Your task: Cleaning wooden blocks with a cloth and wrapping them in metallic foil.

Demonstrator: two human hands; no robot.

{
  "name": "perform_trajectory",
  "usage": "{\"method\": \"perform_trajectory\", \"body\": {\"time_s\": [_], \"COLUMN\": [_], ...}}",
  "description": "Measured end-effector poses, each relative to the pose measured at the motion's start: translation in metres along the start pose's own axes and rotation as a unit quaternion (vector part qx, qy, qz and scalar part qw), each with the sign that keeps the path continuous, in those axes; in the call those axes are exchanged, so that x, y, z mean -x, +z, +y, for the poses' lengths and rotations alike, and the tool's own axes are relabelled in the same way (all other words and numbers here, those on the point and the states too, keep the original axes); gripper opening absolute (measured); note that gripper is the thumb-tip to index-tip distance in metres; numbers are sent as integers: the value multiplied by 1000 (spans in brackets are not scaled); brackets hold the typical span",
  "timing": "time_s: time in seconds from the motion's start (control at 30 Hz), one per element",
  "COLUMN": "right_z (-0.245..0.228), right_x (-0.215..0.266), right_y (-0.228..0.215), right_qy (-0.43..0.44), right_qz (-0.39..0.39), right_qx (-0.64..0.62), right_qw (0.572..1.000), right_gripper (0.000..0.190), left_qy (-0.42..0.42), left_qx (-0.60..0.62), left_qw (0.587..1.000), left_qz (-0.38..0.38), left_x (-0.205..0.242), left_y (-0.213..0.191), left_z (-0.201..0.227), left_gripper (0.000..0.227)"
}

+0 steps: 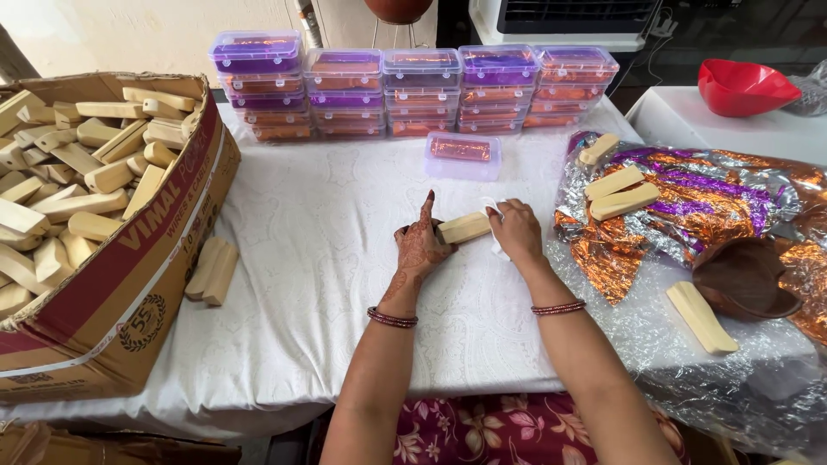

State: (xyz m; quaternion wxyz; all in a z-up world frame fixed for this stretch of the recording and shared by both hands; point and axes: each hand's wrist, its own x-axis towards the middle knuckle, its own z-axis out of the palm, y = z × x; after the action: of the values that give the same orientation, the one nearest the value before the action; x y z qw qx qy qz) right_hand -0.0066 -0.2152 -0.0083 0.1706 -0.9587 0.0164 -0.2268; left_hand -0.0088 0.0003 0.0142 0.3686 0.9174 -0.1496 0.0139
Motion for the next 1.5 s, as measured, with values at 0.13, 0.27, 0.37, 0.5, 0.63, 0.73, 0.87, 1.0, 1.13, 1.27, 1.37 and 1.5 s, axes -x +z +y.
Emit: {"method": "perform_trajectory", "body": {"time_s": [0.13,0.27,0.37,0.5,0.63,0.73,0.87,1.0,1.13,1.27,1.37,1.5], "right_z": [-28,-66,-51,-27,-35,-66,-57,-38,-34,-29,-9,-29], "right_x": [8,21,16,5,10,21,18,10,10,6,-1,5], "right_y": [-1,-12,-9,-18,-14,-16,-9,-17,-16,-16,2,-12], "right_qy": [-96,-247,-250,-28,-77,-240,-251,-92,-77,-17,86,-31], "right_qz": [84,49,53,-10,53,75,62,5,21,-13,-20,161], "right_qx": [-89,-36,63,-23,-99,-78,51,-65,-29,-78,-115,-174], "right_qw": [988,967,965,999,991,965,965,994,996,997,989,971], "right_gripper": [34,25,31,28,26,26,28,31,33,31,37,33], "left_qy": [-12,0,-7,3,-8,-12,-34,10,110,95,96,7], "left_qx": [3,-31,-6,-2,8,-16,7,17,-32,-57,12,429], "left_qw": [1000,1000,1000,1000,1000,1000,999,1000,993,994,995,902], "left_qz": [-14,-1,-14,6,-6,-8,-29,6,31,19,38,42], "left_x": [2,-12,-3,0,-1,2,8,4,7,2,3,-11], "left_y": [-4,19,5,2,-1,-1,-12,-3,8,14,13,16], "left_z": [4,-20,-5,-2,0,0,10,7,4,4,4,-7], "left_gripper": [134,116,128,136,135,128,126,129,124,118,110,75]}}
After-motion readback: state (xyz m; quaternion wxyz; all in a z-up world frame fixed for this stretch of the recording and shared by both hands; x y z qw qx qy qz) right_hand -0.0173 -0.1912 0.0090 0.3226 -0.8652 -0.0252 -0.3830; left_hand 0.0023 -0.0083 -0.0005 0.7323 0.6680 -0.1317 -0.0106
